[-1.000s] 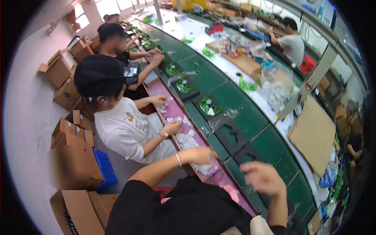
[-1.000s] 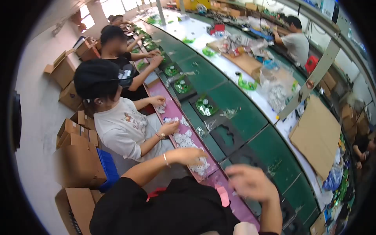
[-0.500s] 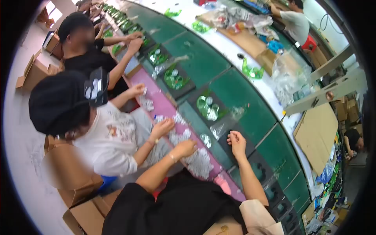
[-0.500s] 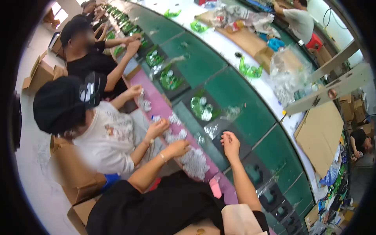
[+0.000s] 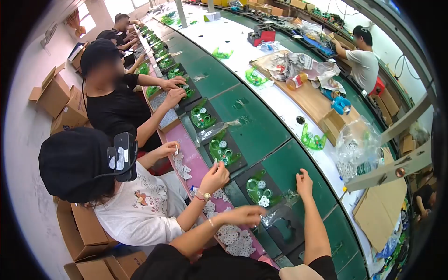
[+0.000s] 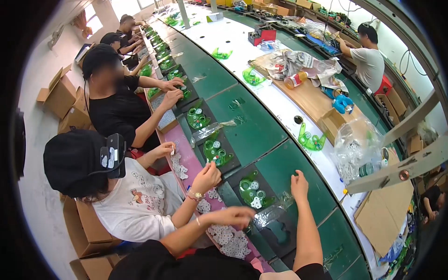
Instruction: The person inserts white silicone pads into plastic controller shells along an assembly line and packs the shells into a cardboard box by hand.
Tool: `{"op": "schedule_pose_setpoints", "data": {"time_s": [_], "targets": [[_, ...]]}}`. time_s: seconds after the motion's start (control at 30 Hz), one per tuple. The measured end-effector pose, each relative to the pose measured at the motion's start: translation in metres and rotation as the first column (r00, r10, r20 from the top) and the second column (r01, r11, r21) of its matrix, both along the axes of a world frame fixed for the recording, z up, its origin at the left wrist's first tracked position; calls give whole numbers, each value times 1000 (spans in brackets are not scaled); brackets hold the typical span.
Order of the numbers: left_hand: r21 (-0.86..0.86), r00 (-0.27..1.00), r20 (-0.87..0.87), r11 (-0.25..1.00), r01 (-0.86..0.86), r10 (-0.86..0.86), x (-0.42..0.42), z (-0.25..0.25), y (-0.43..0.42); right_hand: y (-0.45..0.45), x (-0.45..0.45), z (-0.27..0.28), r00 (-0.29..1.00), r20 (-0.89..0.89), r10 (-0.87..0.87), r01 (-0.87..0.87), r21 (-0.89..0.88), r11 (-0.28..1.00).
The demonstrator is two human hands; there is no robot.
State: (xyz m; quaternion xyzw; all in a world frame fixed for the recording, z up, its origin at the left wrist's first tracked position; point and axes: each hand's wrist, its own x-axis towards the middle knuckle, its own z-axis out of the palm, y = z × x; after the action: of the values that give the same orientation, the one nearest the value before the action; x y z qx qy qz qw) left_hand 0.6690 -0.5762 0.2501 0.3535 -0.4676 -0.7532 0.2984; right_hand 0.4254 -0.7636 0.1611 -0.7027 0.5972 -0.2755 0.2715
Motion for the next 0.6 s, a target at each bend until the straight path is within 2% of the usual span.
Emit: {"op": "schedule_pose_setpoints", "data": {"time_s": [0.03,0.1,0.13,0.17,0.23,0.3,0.37,0.43,0.5,0.6], "targets": [[-38,993,-46,994,-107,105,2,15,-25,-5,-10,-19,998,-68,2,-5,-42,999],[-128,939,-104,932,-341,329,2,30,-82,-6,-13,-14,995,-90,-33,39,65,997],[-107,892,-184,894,-435,412,5,24,-112,-5,-13,-4,993,-104,-51,63,117,991],[33,815,-203,836,-548,543,5,36,-142,-3,-10,5,991,-118,-57,74,142,987],[130,717,-211,746,-654,665,11,22,-209,0,-14,0,985,-161,-61,74,71,995],[127,712,-101,719,-684,695,18,18,-265,1,-14,3,976,-206,-67,70,9,998],[198,714,-90,715,-670,694,31,7,-312,3,-17,2,975,-210,-69,64,-30,997],[167,693,10,682,-712,721,46,0,-349,4,-20,-2,975,-205,-82,63,-96,993],[68,669,184,669,-740,720,61,-5,-377,6,-22,-9,976,-196,-94,57,-190,980],[56,625,252,634,-772,739,77,-11,-403,5,-31,-18,985,-148,-84,46,-239,970]]}}
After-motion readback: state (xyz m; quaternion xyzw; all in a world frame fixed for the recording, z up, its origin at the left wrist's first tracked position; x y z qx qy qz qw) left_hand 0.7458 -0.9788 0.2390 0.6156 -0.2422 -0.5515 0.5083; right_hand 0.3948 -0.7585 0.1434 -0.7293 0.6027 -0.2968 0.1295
